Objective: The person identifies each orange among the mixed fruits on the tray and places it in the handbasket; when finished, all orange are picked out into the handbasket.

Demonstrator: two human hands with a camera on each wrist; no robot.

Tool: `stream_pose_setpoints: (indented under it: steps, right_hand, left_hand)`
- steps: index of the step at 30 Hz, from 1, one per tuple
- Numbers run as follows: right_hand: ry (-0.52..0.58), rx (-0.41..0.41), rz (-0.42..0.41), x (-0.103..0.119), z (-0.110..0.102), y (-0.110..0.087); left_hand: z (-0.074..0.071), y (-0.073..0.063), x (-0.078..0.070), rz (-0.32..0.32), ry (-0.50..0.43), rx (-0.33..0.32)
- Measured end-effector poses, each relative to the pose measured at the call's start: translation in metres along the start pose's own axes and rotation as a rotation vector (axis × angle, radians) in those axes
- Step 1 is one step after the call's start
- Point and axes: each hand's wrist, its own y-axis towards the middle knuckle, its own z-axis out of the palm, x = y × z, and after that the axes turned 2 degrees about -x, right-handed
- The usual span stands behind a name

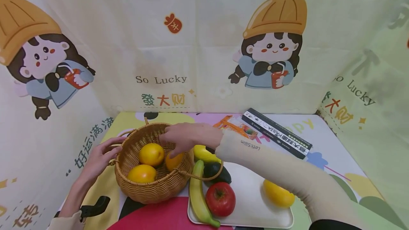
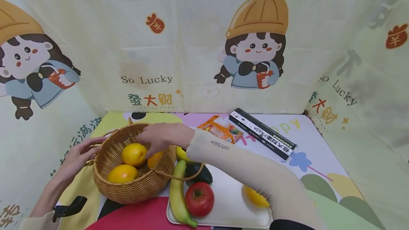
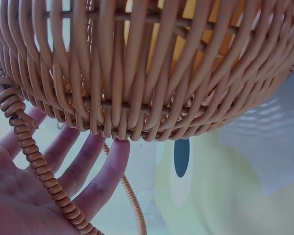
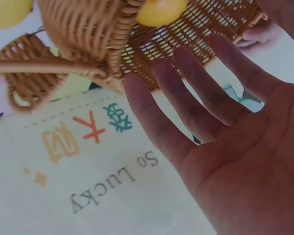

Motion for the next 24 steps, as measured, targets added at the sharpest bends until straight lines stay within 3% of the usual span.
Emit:
stream_pose_setpoints:
  steps: [15,24]
  right_hand:
    - [0.193,-0.109,0.034,-0.026,0.024,-0.071]
    - [0.239,-0.143,0.159,-0.032,0.041,-0.113]
  left_hand:
    - [0.001,0.001,0.002,0.017,0.006,-0.012]
    - [0.002,0.001,0.001,-0.007,0.006,-0.012]
